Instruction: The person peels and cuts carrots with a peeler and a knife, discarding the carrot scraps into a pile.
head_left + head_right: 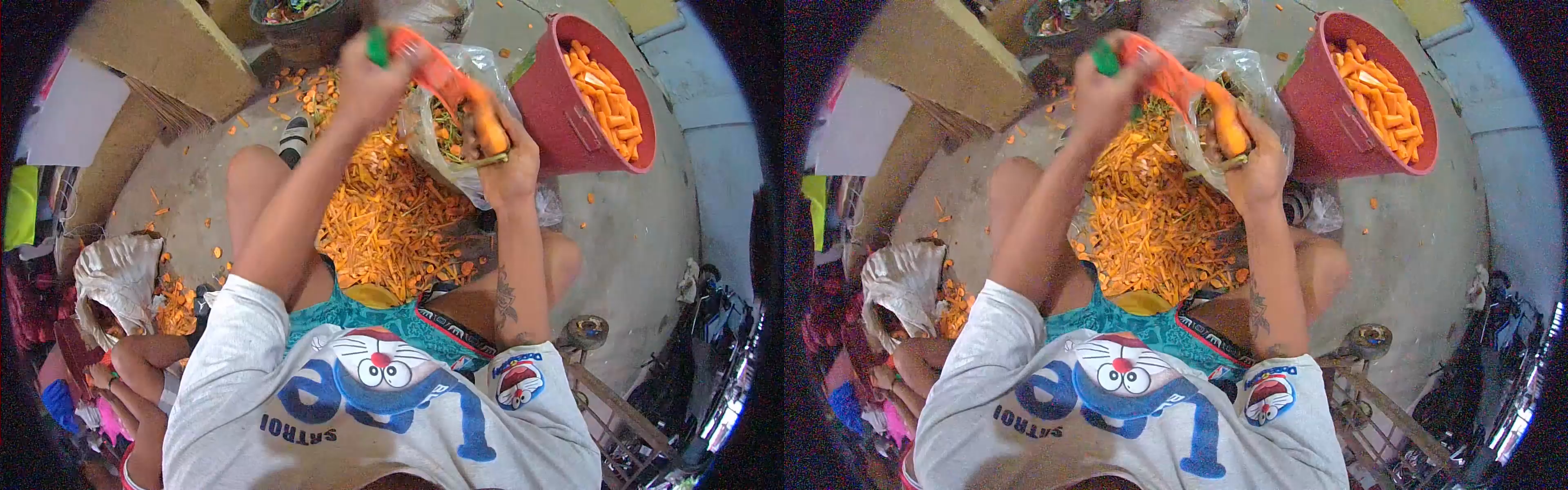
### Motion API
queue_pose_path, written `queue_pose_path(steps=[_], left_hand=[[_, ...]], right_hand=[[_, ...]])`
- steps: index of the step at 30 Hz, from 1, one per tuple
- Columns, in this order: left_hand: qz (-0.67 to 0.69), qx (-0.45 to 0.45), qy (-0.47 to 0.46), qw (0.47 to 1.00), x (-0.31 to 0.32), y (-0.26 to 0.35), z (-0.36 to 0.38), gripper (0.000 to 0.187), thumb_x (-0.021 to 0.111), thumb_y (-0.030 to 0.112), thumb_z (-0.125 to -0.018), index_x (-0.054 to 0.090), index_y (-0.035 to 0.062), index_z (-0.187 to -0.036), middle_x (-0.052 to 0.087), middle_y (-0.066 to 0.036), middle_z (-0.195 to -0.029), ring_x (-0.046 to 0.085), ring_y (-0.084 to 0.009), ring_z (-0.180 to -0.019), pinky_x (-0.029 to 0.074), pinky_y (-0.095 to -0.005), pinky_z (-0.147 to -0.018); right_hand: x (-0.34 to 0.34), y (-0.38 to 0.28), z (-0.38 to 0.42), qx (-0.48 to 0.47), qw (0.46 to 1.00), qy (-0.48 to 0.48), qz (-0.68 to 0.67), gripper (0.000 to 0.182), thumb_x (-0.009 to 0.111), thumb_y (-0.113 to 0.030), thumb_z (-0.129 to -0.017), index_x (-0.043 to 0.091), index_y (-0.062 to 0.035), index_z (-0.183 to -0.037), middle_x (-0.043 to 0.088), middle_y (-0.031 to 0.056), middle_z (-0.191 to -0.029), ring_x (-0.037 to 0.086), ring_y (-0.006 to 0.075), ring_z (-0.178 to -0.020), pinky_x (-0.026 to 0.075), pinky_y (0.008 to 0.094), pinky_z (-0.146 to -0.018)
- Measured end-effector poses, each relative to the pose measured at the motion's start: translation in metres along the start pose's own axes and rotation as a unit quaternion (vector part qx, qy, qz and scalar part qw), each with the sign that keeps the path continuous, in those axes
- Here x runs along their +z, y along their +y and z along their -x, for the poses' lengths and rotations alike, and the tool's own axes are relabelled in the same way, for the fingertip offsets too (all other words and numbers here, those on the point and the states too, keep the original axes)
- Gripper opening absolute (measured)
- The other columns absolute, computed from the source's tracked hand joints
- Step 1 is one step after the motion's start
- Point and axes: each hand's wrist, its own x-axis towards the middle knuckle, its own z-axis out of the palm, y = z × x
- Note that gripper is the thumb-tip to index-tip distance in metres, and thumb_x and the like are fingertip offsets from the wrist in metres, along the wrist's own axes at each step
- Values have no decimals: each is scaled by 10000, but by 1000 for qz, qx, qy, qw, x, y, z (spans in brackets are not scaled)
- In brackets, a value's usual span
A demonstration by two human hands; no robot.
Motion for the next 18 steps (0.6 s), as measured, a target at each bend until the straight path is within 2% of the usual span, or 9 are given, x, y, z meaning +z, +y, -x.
queue_pose_path(steps=[1, 3, 7, 8, 10, 12, 15, 16, 18], left_hand=[[1, -1, -2, 1000, 7, 10, 7, 116, 764, 123, -896, 680, 61, -947, 670, 20, -817, 611, -66, -740, 510, -245, -679], [21, 72, -97, 992, 17, 25, 25, 122, 768, 127, -894, 670, 64, -930, 657, 26, -818, 583, -57, -723, 492, -244, -666], [1, 56, 45, 997, -25, 7, -24, 146, 772, 126, -891, 667, 37, -940, 657, 22, -821, 588, -70, -742, 493, -248, -670], [83, -27, 86, 992, -30, -6, -27, 142, 764, 118, -895, 670, 29, -954, 658, 18, -815, 584, -74, -726, 486, -241, -650], [26, 27, 63, 997, -11, -8, -7, 134, 759, 110, -896, 673, 29, -960, 659, 18, -809, 585, -74, -713, 485, -241, -642], [-44, 140, -28, 989, 14, 21, 22, 109, 747, 85, -897, 683, 25, -961, 667, 16, -799, 599, -80, -693, 501, -247, -645], [-107, 127, -35, 986, 1, 5, 11, 114, 752, 86, -893, 685, 22, -959, 672, 11, -801, 606, -81, -705, 511, -252, -653], [-55, 100, 9, 993, -7, 10, -3, 104, 754, 83, -890, 684, 25, -941, 678, 2, -795, 599, -75, -675, 500, -247, -611], [5, 77, 52, 996, -24, 5, -21, 110, 755, 90, -890, 682, 29, -946, 677, 1, -788, 595, -74, -657, 491, -246, -590]], right_hand=[[8, -1, 2, -18, 998, 67, 10, 462, 478, -273, -1022, 572, 48, -1341, 681, 103, -1073, 659, 159, -917, 530, 281, -733], [6, -1, 5, -30, 998, 54, 31, 449, 465, -264, -1022, 569, 39, -1336, 675, 99, -1082, 650, 161, -907, 530, 282, -753], [2, -3, 12, -2, 999, -30, 41, 445, 460, -258, -1020, 558, 34, -1341, 668, 91, -1084, 638, 159, -893, 527, 288, -759], [-3, -2, 9, -5, 999, -31, 38, 445, 460, -258, -1020, 558, 34, -1341, 668, 91, -1084, 638, 159, -893, 527, 288, -759], [-17, 1, -1, 18, 999, -32, 0, 484, 475, -238, -1010, 538, 79, -1370, 660, 131, -1223, 665, 201, -1029, 541, 305, -869], [0, 2, 2, -15, 1000, -2, 7, 476, 480, -229, -1009, 536, 72, -1374, 666, 129, -1193, 669, 198, -1010, 547, 307, -855], [15, -5, 17, -21, 999, 16, 20, 451, 497, -245, -1008, 550, 49, -1347, 665, 108, -1082, 646, 180, -894, 522, 294, -765], [18, -6, 20, -7, 1000, 0, 21, 435, 509, -270, -1008, 567, 31, -1316, 659, 90, -1002, 618, 165, -798, 491, 280, -689], [8, -5, 14, 4, 1000, -22, 14, 424, 512, -267, -1007, 573, 30, -1304, 662, 97, -1022, 631, 173, -836, 505, 289, -710]])
